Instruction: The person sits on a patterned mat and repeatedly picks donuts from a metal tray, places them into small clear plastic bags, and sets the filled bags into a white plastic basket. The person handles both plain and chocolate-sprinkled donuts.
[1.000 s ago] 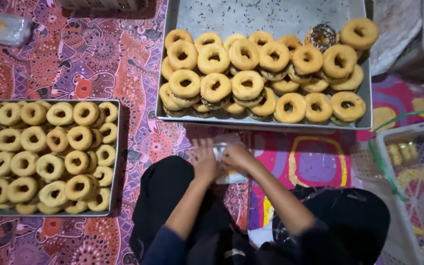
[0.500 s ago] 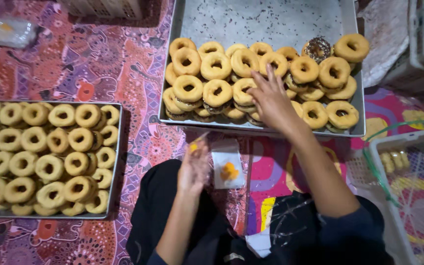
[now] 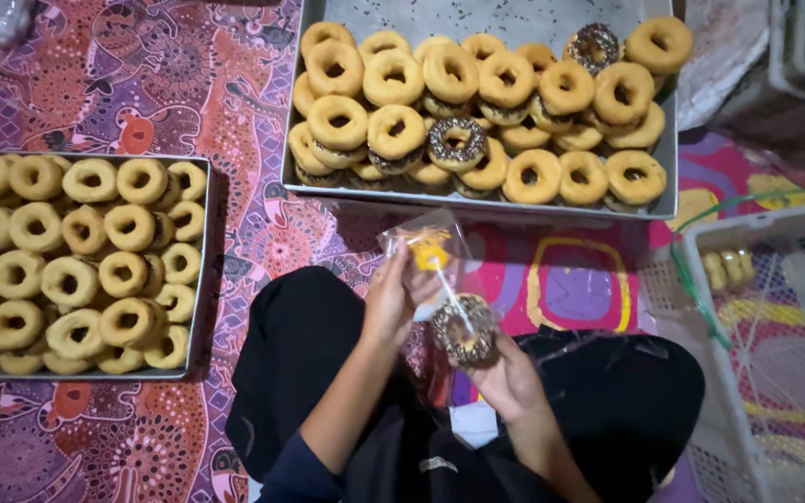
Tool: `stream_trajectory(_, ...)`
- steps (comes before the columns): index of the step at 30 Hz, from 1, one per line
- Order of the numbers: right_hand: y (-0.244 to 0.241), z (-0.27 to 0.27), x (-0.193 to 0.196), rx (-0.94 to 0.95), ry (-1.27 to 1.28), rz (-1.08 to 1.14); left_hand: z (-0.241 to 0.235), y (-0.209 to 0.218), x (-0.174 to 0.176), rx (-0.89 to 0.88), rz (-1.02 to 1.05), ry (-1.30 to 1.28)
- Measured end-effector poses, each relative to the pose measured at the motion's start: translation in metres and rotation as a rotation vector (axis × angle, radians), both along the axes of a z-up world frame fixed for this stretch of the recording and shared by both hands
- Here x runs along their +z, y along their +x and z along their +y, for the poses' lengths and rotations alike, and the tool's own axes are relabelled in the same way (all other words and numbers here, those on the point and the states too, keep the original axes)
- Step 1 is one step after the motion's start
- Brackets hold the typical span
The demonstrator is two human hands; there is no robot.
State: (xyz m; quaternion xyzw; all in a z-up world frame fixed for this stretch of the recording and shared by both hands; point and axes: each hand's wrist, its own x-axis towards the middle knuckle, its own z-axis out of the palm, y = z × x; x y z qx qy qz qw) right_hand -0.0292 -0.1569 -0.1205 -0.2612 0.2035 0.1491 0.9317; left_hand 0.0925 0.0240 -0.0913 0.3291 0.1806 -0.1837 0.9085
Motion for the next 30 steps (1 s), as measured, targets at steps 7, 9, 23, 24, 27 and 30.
stream_trajectory(7,0.007,0.002,0.039,0.04,-0.001,-0.03,-0.03,-0.04,0.029,-0.083,-0.129,-0.096)
stream_trajectory(9,0.01,0.006,0.06,0.03,-0.4,-0.146,-0.036,-0.045,0.025,-0.094,-0.013,-0.191)
stream_trajectory(23,0.013,-0.02,0.167,0.033,-1.756,-0.538,-0.022,-0.089,0.042,-0.244,-0.692,0.717)
stream_trajectory(24,0.011,-0.019,0.173,0.001,-1.831,-0.609,-0.021,-0.092,0.047,-0.221,-0.584,0.569)
stream_trajectory(27,0.002,-0.018,0.185,-0.017,-2.016,-1.0,-0.023,-0.1,0.063,-0.242,-0.456,0.422)
stream_trajectory(30,-0.007,-0.032,0.186,0.168,-2.133,-1.329,-0.02,-0.113,0.084,-0.505,-0.721,0.848)
